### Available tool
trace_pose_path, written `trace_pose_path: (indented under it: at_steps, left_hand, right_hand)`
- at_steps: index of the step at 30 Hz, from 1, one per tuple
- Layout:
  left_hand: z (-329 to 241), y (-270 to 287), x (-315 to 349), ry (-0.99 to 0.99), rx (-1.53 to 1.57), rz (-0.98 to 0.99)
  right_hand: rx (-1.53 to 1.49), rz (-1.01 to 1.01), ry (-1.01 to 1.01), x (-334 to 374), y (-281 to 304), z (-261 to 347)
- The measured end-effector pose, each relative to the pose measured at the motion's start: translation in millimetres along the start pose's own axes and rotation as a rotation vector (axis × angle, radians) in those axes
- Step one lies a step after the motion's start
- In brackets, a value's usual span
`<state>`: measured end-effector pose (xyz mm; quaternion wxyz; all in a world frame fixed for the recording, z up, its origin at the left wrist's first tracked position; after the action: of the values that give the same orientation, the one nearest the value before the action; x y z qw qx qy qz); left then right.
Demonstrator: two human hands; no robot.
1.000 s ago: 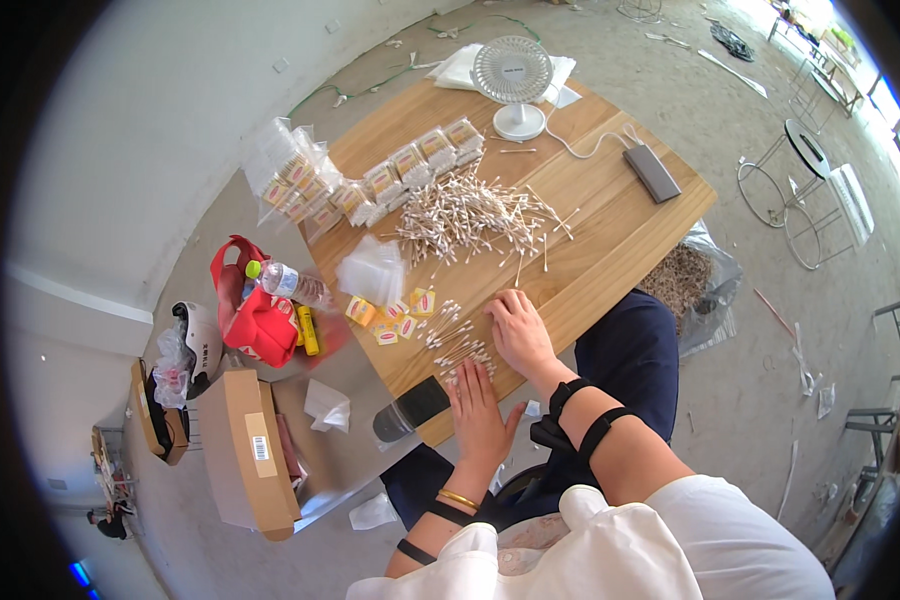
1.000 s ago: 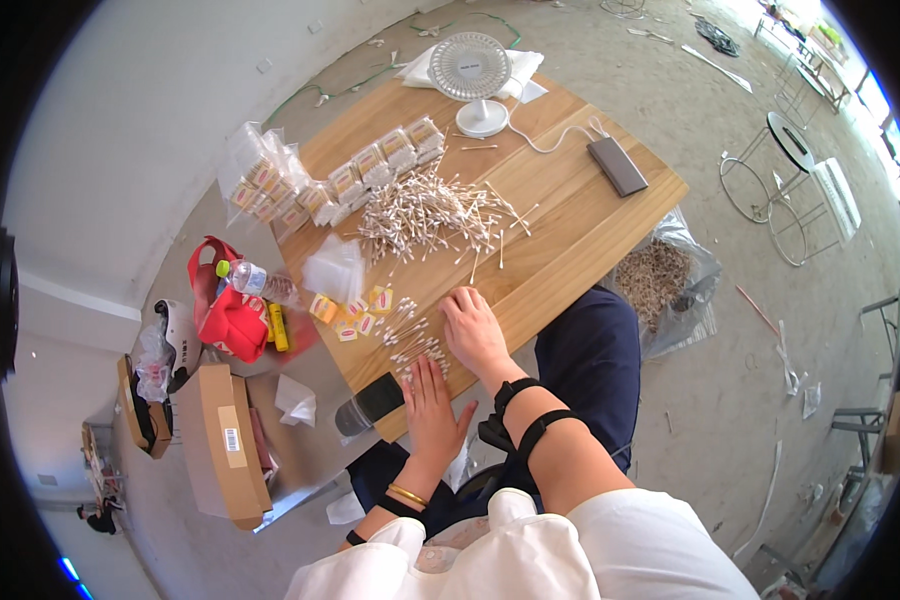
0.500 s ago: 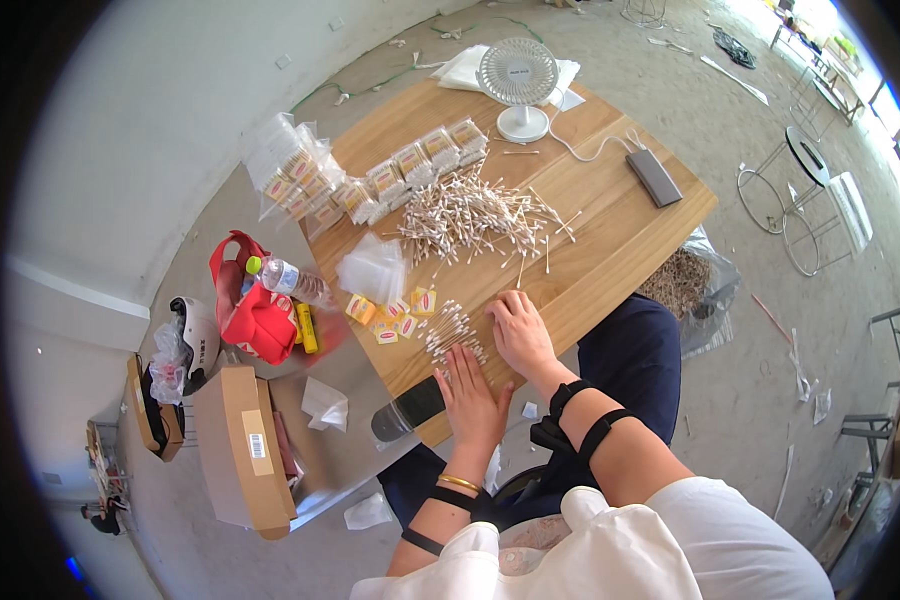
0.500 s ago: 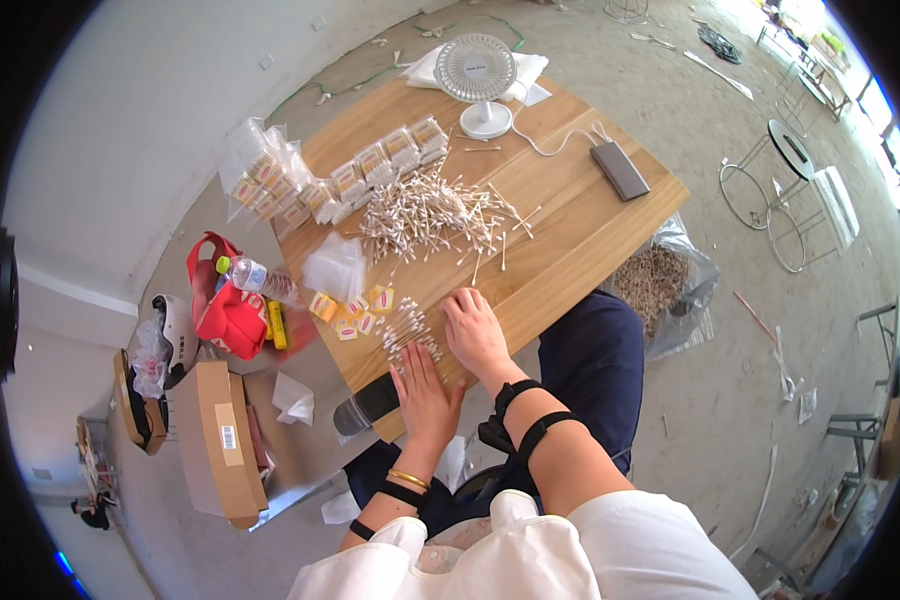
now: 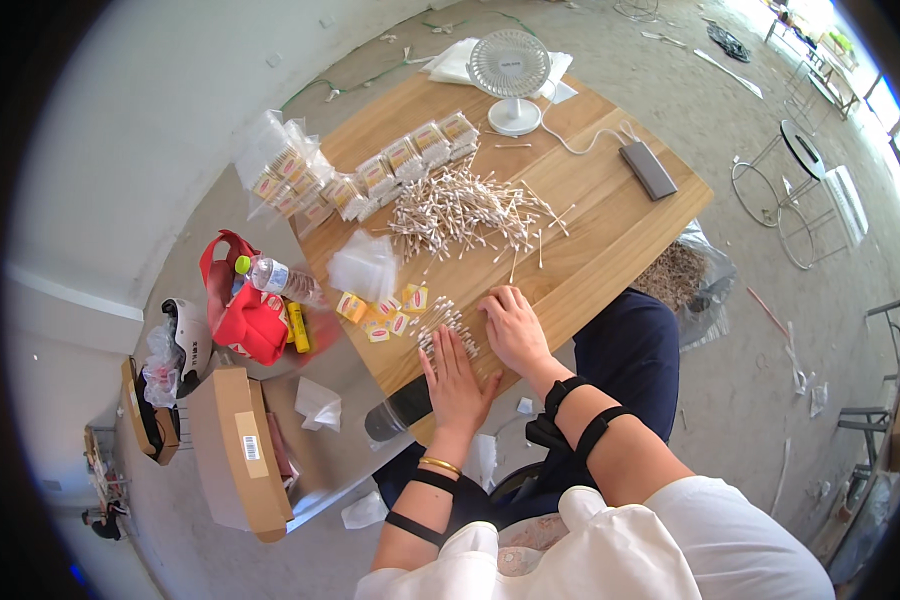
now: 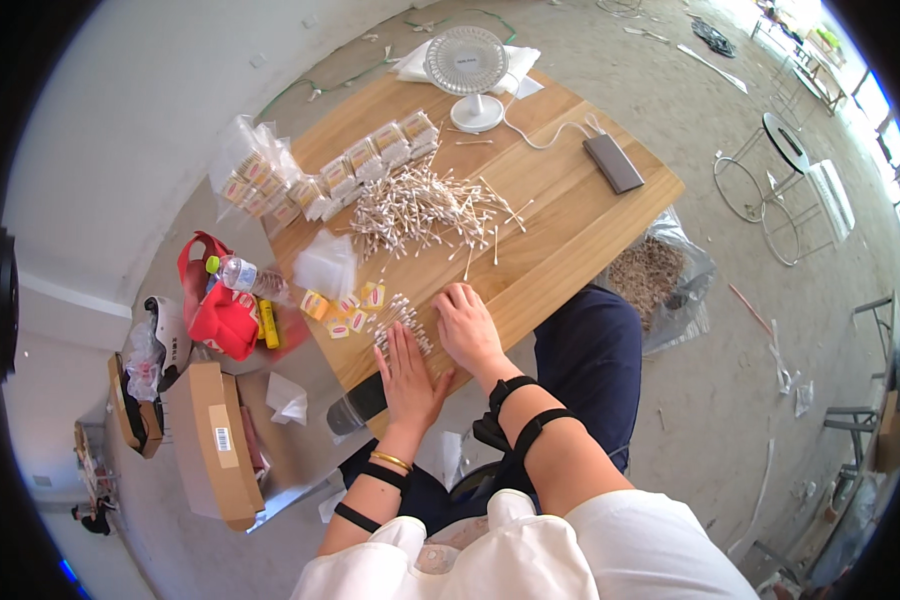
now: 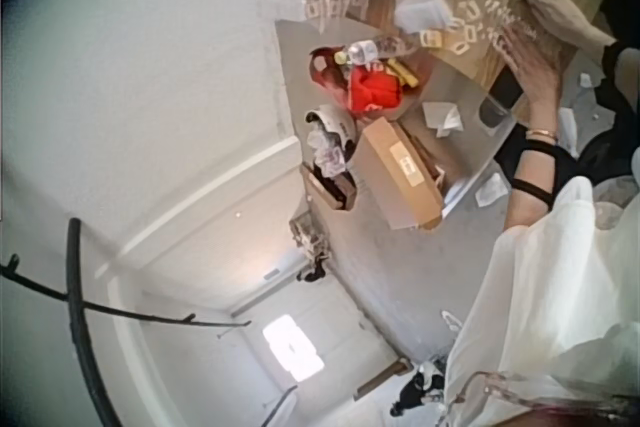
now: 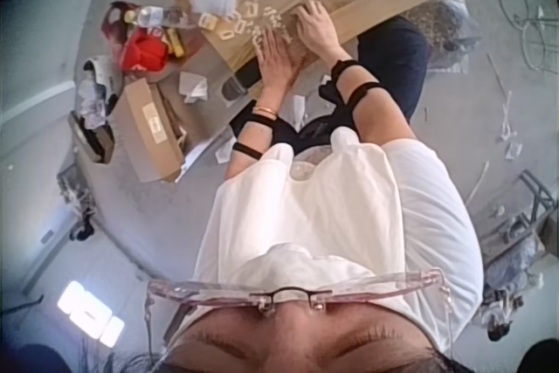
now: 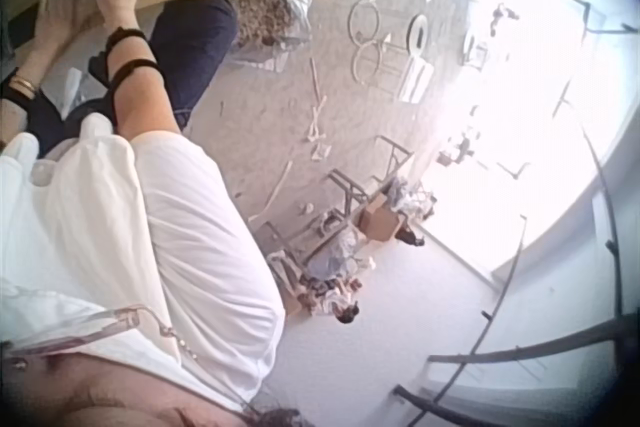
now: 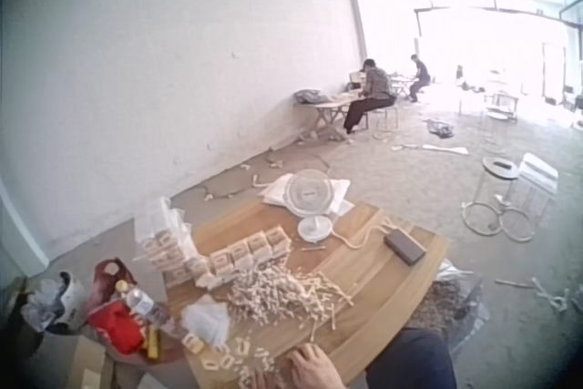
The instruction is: The person gathers cotton swabs from a pile, aligns them into a row on the table, and places the row into a small plastic bag. After sealing the bag, the person sets it aside and begins the process again.
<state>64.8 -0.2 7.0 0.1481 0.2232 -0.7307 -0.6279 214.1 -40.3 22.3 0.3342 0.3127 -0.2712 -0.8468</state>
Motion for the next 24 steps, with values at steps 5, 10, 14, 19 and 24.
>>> trace_pose_path:
  at_steps: [5, 10, 14, 19, 24]
  left_hand:
    - [14.3, 4.7, -24.1, -0.028, -0.143, 0.054]
    - [28.5, 25.1, -23.9, -0.133, 0.025, -0.120]
    - [33.8, 25.1, 0.4, -0.153, 0.051, -0.025]
    - [51.1, 24.5, -7.2, -0.067, 0.115, -0.066]
    - [60.2, 31.0, -21.1, 0.031, 0.133, -0.076]
  right_hand:
    - [0.009, 0.000, 0.001, 0.7, -2.5, -0.4]
    - [0.020, -0.013, -0.006, 0.3, -2.6, -1.6]
    - [0.035, -0.010, 0.010, 0.2, -1.8, -1.3]
    - [0.032, 0.007, -0.001, 0.3, -2.2, -1.0]
    - [0.034, 0.015, -0.010, 0.2, -1.8, -1.0]
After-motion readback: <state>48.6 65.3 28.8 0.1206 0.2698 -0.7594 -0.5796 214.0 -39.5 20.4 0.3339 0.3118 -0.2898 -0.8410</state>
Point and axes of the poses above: each hand's wrist, its own x-axis away from the middle knuckle, its own y-axis out of the back of the hand, z = x × y, the point moved 4 cm from there along -x, towards the middle knuckle, and after that the axes turned 3 degrees about -y, right-handed, at the moved point
